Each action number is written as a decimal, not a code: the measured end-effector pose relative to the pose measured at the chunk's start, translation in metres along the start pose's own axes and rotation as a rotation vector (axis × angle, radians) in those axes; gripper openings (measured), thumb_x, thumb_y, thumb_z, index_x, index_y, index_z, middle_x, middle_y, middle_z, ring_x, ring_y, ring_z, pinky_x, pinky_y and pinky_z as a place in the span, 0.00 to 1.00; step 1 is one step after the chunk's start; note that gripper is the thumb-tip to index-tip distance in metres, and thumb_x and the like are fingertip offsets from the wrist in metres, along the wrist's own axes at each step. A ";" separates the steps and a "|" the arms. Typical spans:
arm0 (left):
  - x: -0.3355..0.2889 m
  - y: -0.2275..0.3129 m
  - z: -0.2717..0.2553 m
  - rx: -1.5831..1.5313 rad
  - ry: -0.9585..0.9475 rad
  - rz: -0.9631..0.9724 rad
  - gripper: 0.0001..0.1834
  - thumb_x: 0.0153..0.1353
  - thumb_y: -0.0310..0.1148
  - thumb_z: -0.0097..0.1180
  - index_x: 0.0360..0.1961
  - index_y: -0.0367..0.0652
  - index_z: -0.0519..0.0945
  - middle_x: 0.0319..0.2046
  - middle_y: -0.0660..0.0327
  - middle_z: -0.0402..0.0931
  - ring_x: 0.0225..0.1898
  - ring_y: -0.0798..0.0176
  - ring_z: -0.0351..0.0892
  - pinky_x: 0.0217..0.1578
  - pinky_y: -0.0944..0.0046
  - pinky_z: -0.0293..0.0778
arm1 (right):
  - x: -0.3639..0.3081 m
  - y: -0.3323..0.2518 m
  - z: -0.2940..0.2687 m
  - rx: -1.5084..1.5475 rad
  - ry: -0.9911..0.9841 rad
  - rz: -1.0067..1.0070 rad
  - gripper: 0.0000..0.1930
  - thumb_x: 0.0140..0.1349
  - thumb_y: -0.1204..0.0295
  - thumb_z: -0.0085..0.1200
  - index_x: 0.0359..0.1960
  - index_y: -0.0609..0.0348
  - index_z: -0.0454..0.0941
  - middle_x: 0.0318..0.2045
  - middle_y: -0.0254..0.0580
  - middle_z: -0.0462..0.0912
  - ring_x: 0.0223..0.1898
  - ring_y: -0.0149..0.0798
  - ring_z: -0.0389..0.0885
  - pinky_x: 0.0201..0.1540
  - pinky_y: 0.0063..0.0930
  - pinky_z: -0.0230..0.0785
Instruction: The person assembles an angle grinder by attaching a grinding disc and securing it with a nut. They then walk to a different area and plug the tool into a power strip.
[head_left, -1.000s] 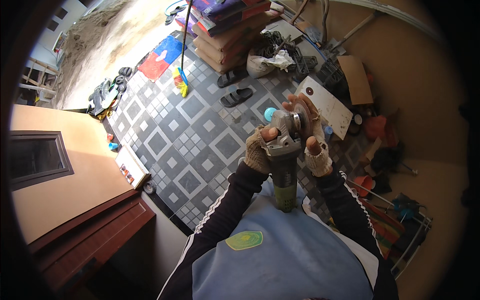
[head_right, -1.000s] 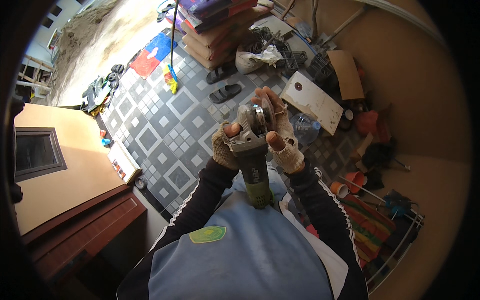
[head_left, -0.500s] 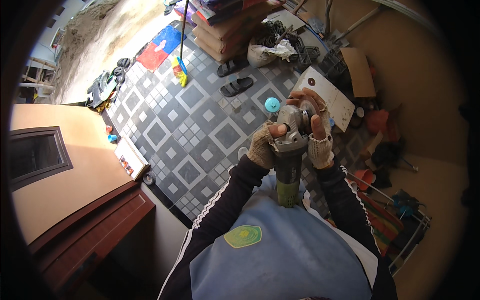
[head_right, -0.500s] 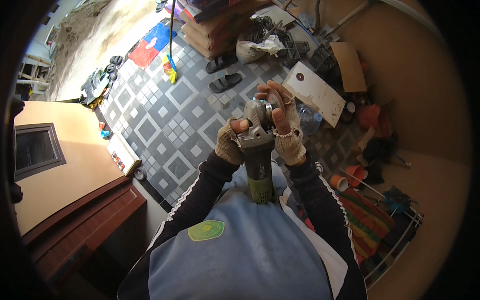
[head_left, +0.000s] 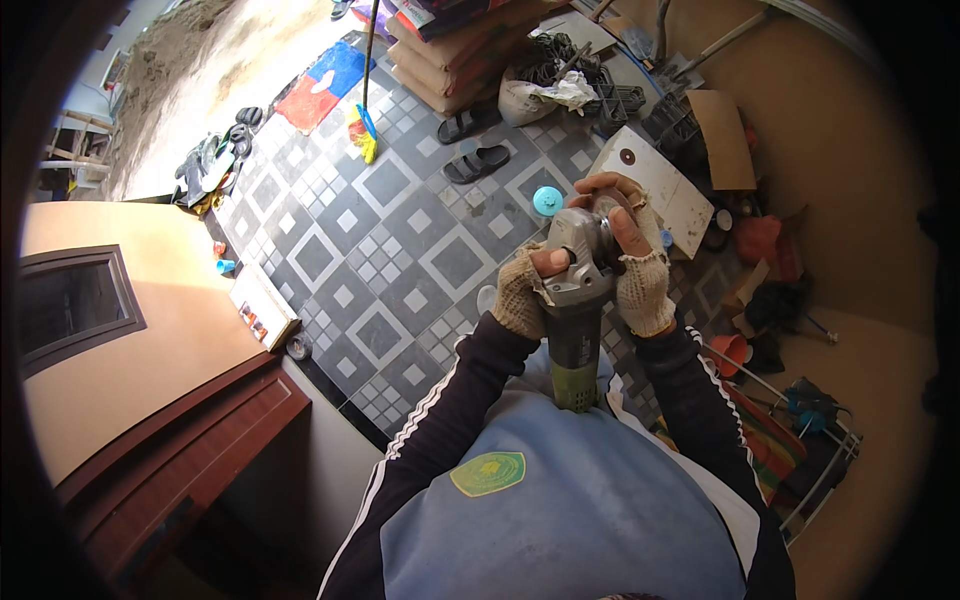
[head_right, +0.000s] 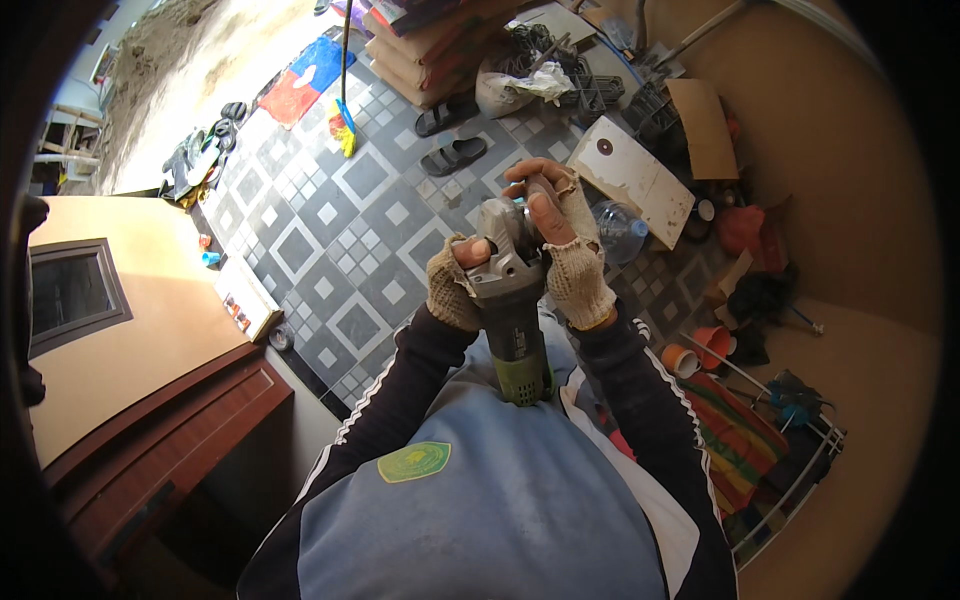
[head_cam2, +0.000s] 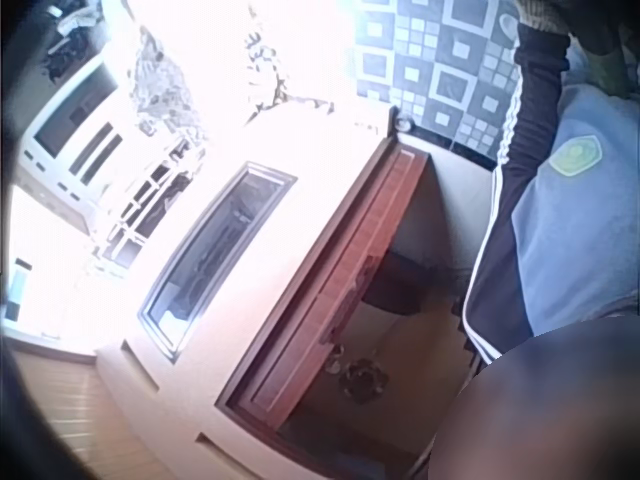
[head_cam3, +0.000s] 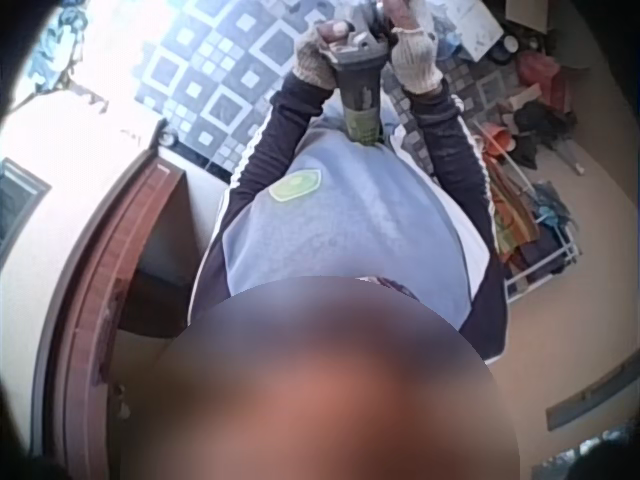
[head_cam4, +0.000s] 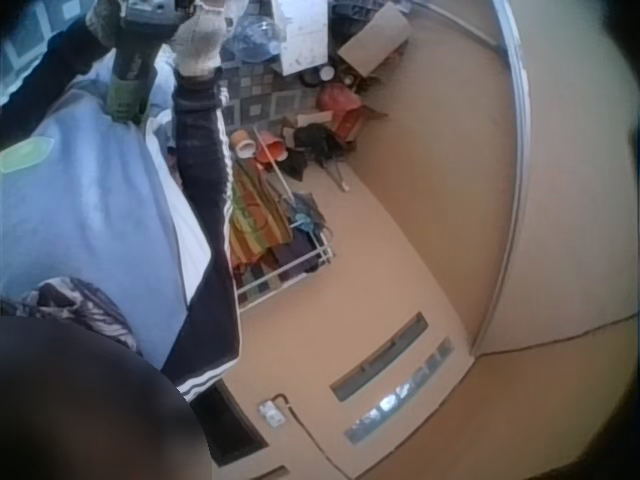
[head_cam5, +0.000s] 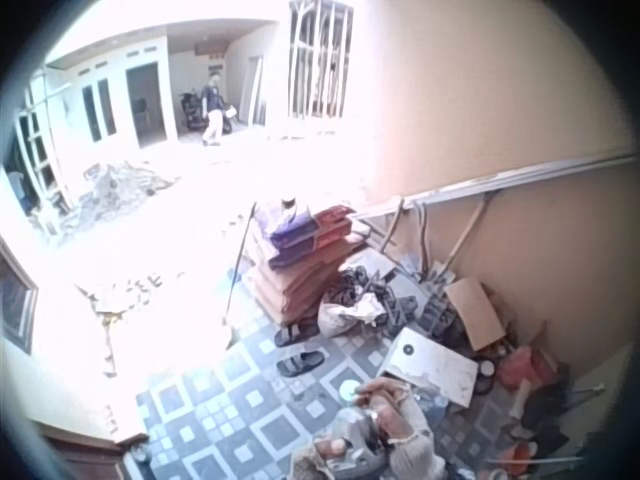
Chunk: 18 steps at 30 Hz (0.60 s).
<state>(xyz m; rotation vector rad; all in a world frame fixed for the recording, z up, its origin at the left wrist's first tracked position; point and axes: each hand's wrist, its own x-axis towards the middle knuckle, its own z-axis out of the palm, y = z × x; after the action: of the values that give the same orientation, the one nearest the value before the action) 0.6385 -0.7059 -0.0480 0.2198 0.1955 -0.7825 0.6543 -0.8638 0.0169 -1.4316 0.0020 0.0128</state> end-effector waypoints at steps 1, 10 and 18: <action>-0.001 0.001 0.000 -0.012 -0.025 -0.019 0.32 0.56 0.42 0.68 0.56 0.28 0.77 0.45 0.49 0.84 0.42 0.54 0.88 0.47 0.56 0.85 | 0.000 0.000 0.001 0.024 -0.034 -0.073 0.32 0.68 0.46 0.57 0.61 0.60 0.71 0.59 0.50 0.75 0.62 0.41 0.76 0.65 0.39 0.69; -0.005 0.001 0.013 0.080 0.018 -0.015 0.31 0.56 0.42 0.68 0.55 0.32 0.78 0.44 0.52 0.84 0.42 0.56 0.87 0.47 0.58 0.85 | -0.004 -0.016 0.005 0.098 0.018 -0.002 0.21 0.72 0.58 0.54 0.57 0.60 0.74 0.50 0.43 0.78 0.53 0.35 0.77 0.60 0.30 0.69; -0.004 0.004 0.018 0.102 0.057 -0.057 0.28 0.57 0.42 0.67 0.54 0.33 0.79 0.43 0.53 0.85 0.41 0.57 0.87 0.47 0.59 0.84 | -0.003 -0.032 0.011 0.095 0.075 0.103 0.19 0.74 0.56 0.53 0.51 0.60 0.77 0.43 0.36 0.76 0.47 0.29 0.74 0.51 0.22 0.70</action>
<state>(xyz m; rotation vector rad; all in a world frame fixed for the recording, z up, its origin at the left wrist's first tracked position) 0.6403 -0.7050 -0.0292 0.3345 0.2165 -0.8438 0.6515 -0.8578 0.0503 -1.3355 0.1365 0.0435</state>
